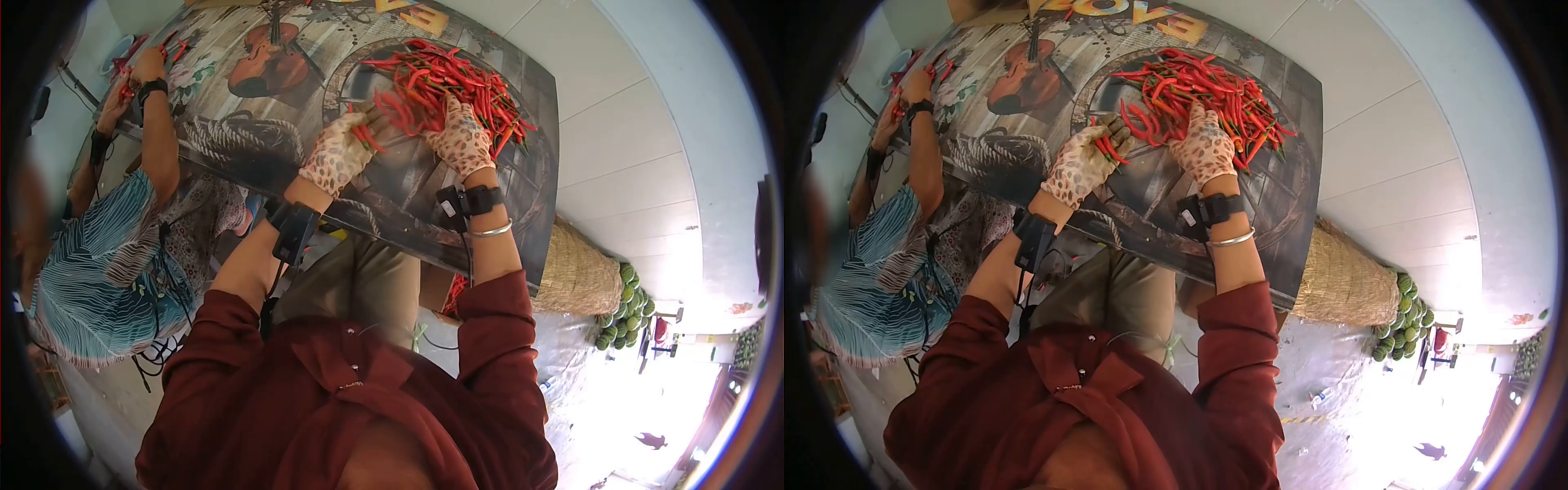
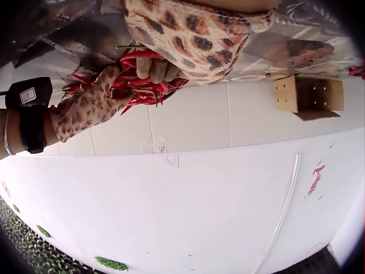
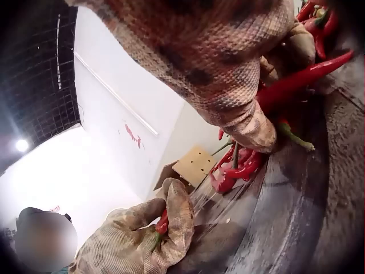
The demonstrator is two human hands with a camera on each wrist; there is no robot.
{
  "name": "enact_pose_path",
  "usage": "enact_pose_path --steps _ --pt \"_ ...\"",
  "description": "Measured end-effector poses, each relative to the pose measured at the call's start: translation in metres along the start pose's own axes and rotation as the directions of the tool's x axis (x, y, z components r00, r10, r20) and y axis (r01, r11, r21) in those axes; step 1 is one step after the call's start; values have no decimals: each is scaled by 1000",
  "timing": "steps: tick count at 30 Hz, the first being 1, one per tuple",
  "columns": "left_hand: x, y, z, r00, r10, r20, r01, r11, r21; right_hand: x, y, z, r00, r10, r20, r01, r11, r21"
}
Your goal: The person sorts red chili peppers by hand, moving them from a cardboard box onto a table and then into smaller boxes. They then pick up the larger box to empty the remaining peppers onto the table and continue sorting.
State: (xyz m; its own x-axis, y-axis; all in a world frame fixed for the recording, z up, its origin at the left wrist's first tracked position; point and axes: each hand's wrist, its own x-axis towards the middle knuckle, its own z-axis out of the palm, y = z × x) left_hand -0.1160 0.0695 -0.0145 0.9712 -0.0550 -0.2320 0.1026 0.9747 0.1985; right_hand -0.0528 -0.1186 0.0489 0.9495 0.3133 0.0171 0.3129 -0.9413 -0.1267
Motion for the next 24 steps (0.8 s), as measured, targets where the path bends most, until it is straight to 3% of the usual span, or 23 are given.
enact_pose_path --steps 5,7,11,15,19,21,23,24 --pt "0 -1 -3 999 5 45 -5 1000 1 0 0 2 1000 -1 27 3 998 -65" --pt "1 -1 -4 996 3 87 -3 1000 -5 2 4 11 996 -53 -68 50 998 -41" --pt "-2 -3 -1 999 22 40 -23 1000 7 2 1 5 999 -23 -32 24 999 37" --pt "10 -2 -17 995 -4 101 7 1000 -27 -6 9 9 990 11 -143 3 995 95" --pt "7 -2 -13 997 -5 75 6 1000 -7 -15 27 0 995 52 -85 -32 974 226" --pt "6 -2 -12 994 -30 105 31 999 -8 -23 31 -5 988 157 3 -130 807 576" --pt "-2 -6 1 998 -46 31 46 999 12 -25 35 -3 989 119 -82 -47 801 597" --pt "-5 -10 6 997 -59 -46 61 998 31 -25 36 -3 989 128 -67 -43 703 710"
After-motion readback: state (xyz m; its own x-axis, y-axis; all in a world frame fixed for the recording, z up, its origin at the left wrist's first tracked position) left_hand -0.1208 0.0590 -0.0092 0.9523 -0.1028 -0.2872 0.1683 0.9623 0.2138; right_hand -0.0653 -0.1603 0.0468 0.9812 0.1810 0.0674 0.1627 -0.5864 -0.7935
